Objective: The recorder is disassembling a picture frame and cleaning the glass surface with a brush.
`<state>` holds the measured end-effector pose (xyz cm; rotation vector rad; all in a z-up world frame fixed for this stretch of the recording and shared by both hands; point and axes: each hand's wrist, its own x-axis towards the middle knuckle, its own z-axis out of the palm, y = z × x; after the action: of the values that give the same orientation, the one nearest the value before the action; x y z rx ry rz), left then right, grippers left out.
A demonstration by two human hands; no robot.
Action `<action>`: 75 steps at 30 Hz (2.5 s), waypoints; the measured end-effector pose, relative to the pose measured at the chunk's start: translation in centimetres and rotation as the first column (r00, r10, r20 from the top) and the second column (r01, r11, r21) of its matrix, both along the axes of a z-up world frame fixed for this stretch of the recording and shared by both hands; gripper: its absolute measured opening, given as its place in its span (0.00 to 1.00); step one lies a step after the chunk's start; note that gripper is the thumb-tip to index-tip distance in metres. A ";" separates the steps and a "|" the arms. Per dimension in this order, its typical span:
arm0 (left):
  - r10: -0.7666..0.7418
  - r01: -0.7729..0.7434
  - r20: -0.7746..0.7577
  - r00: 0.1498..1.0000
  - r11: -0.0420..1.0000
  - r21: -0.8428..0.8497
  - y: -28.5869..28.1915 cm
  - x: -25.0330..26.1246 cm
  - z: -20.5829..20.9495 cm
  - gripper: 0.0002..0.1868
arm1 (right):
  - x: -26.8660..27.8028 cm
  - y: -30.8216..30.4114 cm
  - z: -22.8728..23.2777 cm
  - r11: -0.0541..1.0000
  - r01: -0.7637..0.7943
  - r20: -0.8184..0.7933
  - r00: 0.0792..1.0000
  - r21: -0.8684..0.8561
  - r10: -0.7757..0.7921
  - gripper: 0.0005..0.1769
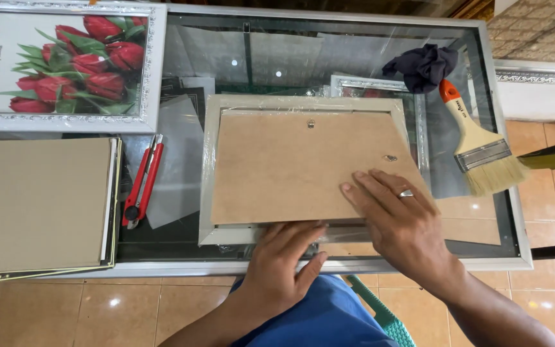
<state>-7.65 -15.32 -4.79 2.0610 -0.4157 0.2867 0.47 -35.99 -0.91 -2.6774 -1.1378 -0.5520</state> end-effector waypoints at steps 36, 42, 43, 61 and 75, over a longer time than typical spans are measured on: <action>0.311 -0.316 0.064 0.948 0.906 0.283 9.2 0.6 -5.9 0.42 | -1.1 -5.7 -9.1 0.930 0.330 -0.423 0.875 0.161 -0.237 0.56; 0.343 -0.341 0.060 0.937 0.868 0.360 8.9 0.8 -6.3 0.32 | -1.1 -5.4 -9.4 0.925 0.370 -0.423 0.855 0.089 -0.301 0.52; 0.344 -0.341 0.057 0.937 0.868 0.361 8.9 0.8 -5.9 0.32 | -1.1 -5.5 -9.4 0.925 0.368 -0.426 0.854 0.088 -0.299 0.52; 0.034 -0.339 0.415 0.909 0.638 0.691 12.5 22.3 -8.1 0.06 | 19.6 -3.1 -11.3 0.942 0.223 0.212 0.962 -0.252 -0.172 0.08; -0.060 -0.039 0.079 0.995 0.498 0.867 9.7 25.6 -5.5 0.12 | 20.8 0.6 -5.5 0.866 0.094 -0.297 0.916 -0.492 -0.268 0.07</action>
<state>17.97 -5.63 -10.32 3.0691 -0.7475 0.1747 21.25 -35.39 -6.40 -3.1339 -1.0123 0.2330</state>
